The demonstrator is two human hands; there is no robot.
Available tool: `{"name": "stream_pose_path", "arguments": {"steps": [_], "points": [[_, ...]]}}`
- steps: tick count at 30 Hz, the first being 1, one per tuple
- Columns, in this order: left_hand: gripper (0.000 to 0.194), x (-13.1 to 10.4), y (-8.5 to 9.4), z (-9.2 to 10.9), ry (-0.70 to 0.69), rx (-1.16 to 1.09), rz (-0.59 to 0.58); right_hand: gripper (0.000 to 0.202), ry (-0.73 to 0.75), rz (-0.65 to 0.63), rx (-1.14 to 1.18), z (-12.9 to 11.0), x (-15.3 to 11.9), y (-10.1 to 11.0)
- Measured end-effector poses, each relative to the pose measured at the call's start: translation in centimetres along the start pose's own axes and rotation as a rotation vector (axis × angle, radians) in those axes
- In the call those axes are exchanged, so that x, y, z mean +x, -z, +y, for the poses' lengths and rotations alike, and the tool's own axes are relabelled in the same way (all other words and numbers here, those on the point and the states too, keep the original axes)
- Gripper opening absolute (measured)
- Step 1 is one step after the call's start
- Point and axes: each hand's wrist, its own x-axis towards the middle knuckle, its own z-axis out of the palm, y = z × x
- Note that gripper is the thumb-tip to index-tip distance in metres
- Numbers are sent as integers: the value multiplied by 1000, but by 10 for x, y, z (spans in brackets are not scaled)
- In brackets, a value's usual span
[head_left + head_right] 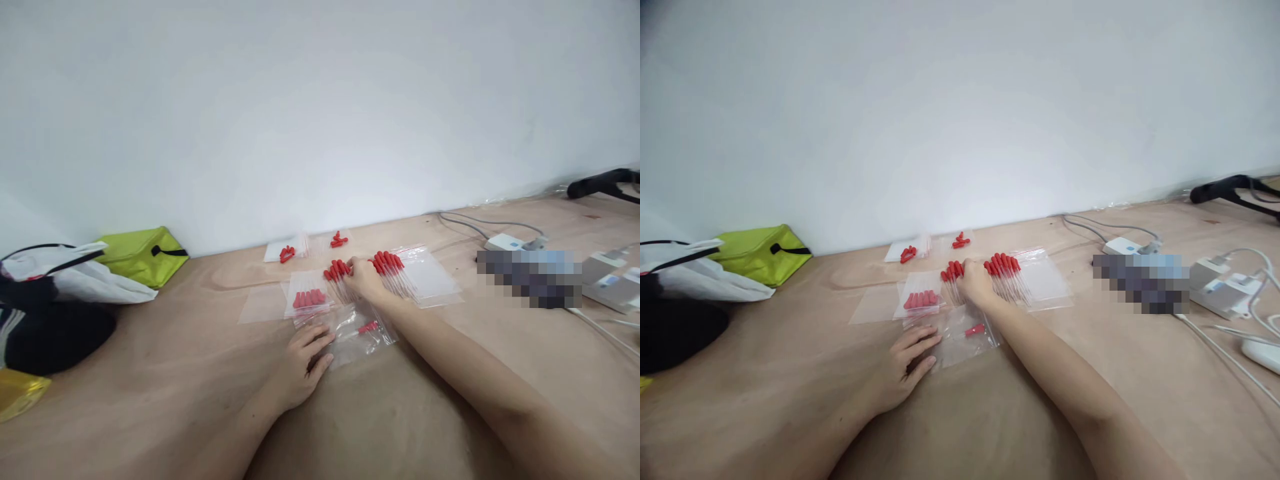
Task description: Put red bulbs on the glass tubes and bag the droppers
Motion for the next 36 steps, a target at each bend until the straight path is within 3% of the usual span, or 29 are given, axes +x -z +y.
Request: {"name": "stream_pose_path", "arguments": {"steps": [9,12,15,20,23,36], "points": [[29,1,1,-1,-14,-9,-7,27,-56,-38,-71,-14,6,0],[29,1,0,-3,-34,-10,-7,30,-21,-10,-45,-4,6,13],[29,1,0,-3,-39,-3,-10,41,23,51,46,22,-2,26],[29,2,1,-1,-33,0,-22,58,43,314,777,75,-43,31],[29,2,0,-2,-32,-4,-22,59,2,403,907,92,-66,28],[29,2,-1,-2,-35,9,-19,51,-108,292,1107,72,-72,15]]}}
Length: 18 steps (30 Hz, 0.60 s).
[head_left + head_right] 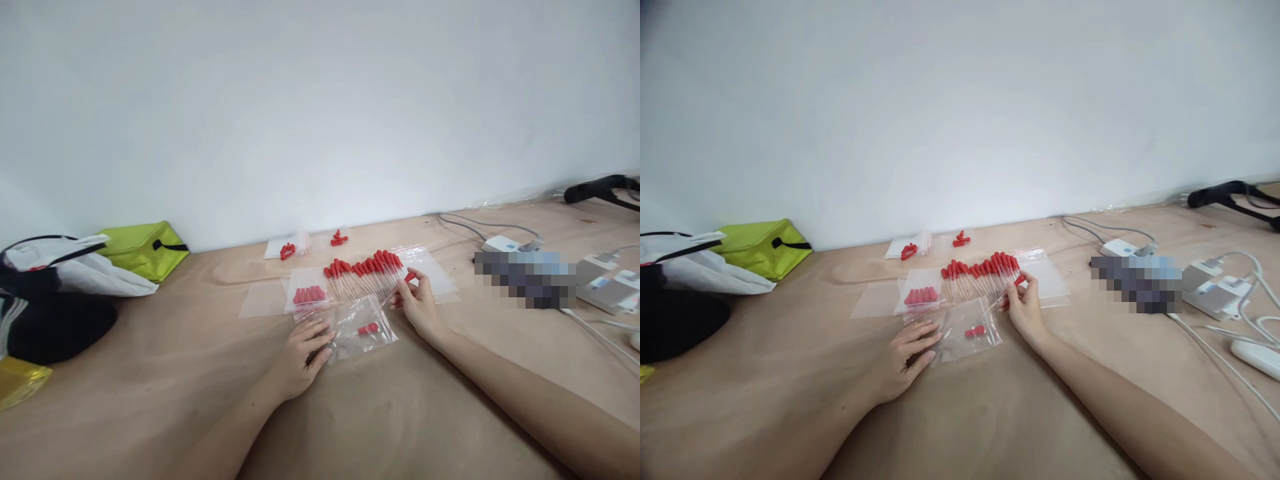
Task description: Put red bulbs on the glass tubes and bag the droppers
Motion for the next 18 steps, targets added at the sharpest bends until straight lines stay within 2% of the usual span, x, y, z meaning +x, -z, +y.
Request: {"name": "stream_pose_path", "arguments": {"steps": [3,7,12,18], "points": [[29,0,-1,-1,1,-1,-1,45,-79,-34,86,-3,-7,-3],[31,0,1,1,11,-12,-8,44,-170,-141,138,-7,-13,-2],[39,1,4,4,37,-8,-29,37,-196,-327,-23,-13,-15,4],[39,1,6,6,42,-3,-27,38,-194,-482,-169,-11,-15,5]]}}
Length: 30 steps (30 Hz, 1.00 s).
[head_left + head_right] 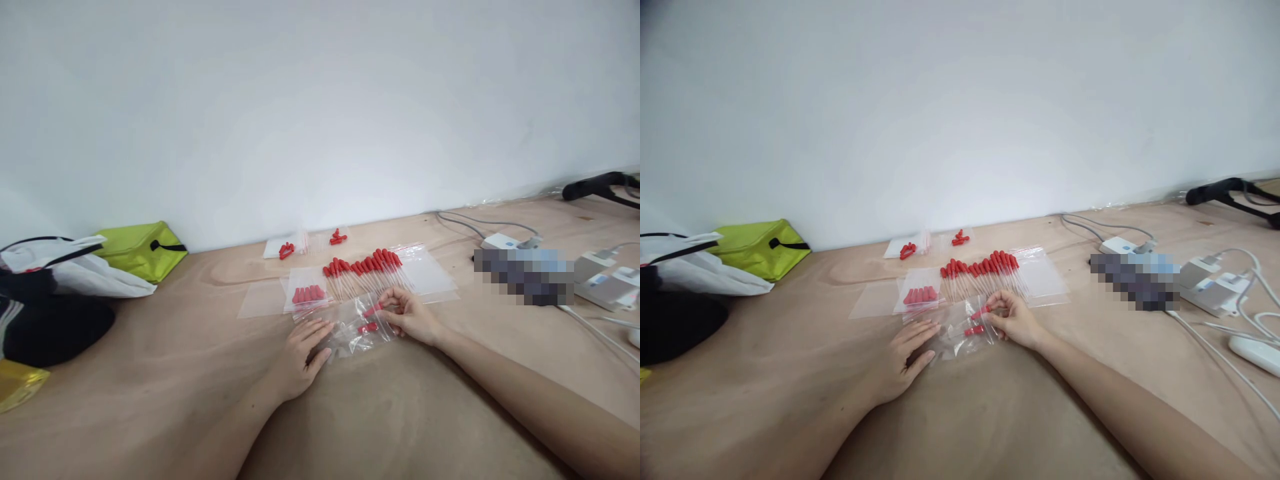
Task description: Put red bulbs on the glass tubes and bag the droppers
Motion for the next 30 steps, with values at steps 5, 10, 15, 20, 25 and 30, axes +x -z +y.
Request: {"name": "stream_pose_path", "arguments": {"steps": [5,10,15,20,25,30], "points": [[38,0,-2,-2,3,9,-9,27,56,-70,-139,8,2,-3],[36,0,-1,-3,-36,42,-36,24,260,-54,-453,7,8,4],[33,0,0,-3,-88,84,-54,16,248,173,-536,-2,25,8],[34,0,-1,-3,-83,60,-32,12,235,193,-655,-16,61,-16],[32,0,0,-2,-92,58,-28,20,134,246,-715,-22,100,-48],[31,0,-1,-1,-79,47,-51,30,73,303,-712,-21,116,-61]]}}
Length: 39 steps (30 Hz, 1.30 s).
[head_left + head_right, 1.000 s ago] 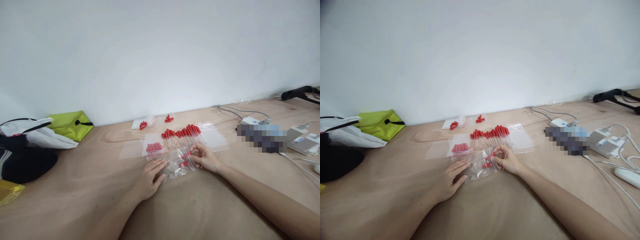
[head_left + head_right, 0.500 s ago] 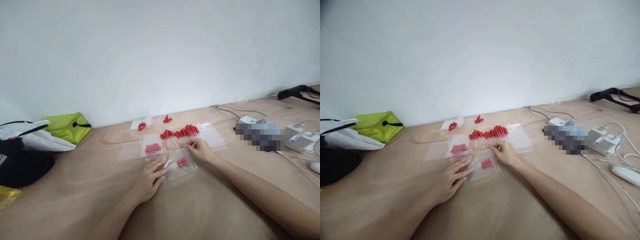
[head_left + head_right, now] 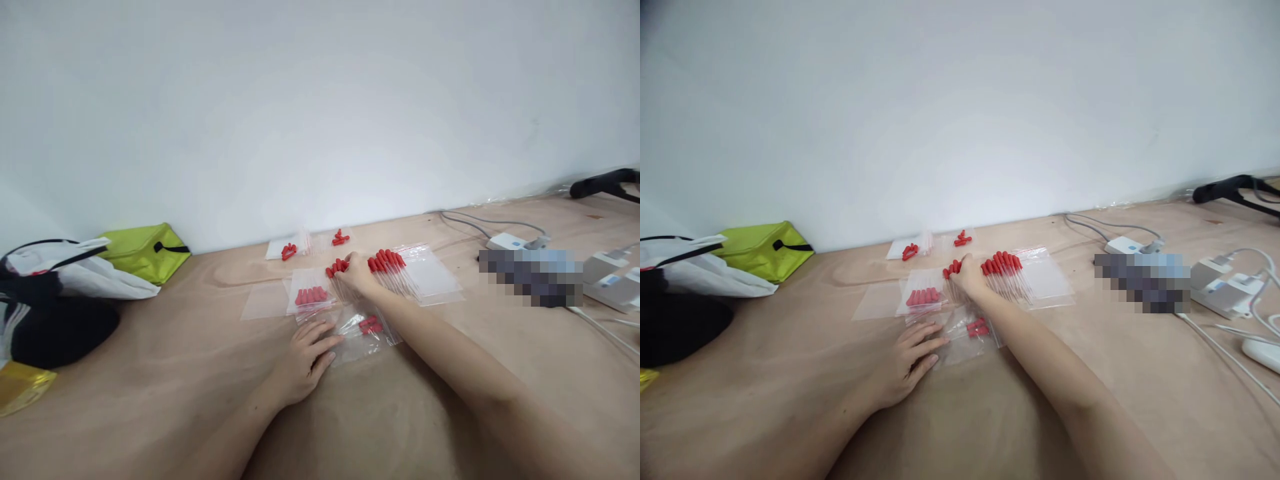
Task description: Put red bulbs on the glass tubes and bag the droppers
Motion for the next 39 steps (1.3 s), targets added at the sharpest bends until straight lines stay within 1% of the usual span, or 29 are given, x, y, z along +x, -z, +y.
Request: {"name": "stream_pose_path", "arguments": {"steps": [7,9,11,14,16,17,19,21,24,29,33,36,39], "points": [[33,1,0,0,2,-10,1,36,-73,19,56,-7,5,-4],[34,0,0,0,2,-8,-7,39,-71,27,90,-9,5,0],[34,0,1,0,2,-2,-12,40,-48,37,124,-6,3,9],[35,0,0,0,8,16,-25,37,40,89,212,12,-6,30],[35,0,0,-1,11,29,-40,41,130,197,388,33,-18,44],[36,0,0,-1,13,34,-46,46,139,227,469,44,-25,50],[37,0,-1,-1,10,44,-54,52,111,267,597,64,-40,59],[37,0,-1,-2,8,55,-59,54,69,293,680,79,-54,64],[37,0,-1,-4,5,70,-65,50,45,312,720,87,-68,65],[38,0,-1,-4,0,80,-67,45,22,255,741,79,-76,60],[37,0,-2,-4,0,80,-69,42,-59,192,873,69,-86,54],[37,0,-2,-3,7,86,-76,43,-102,100,970,64,-93,52],[37,1,0,-1,20,93,-105,41,-120,-5,966,63,-96,53]]}}
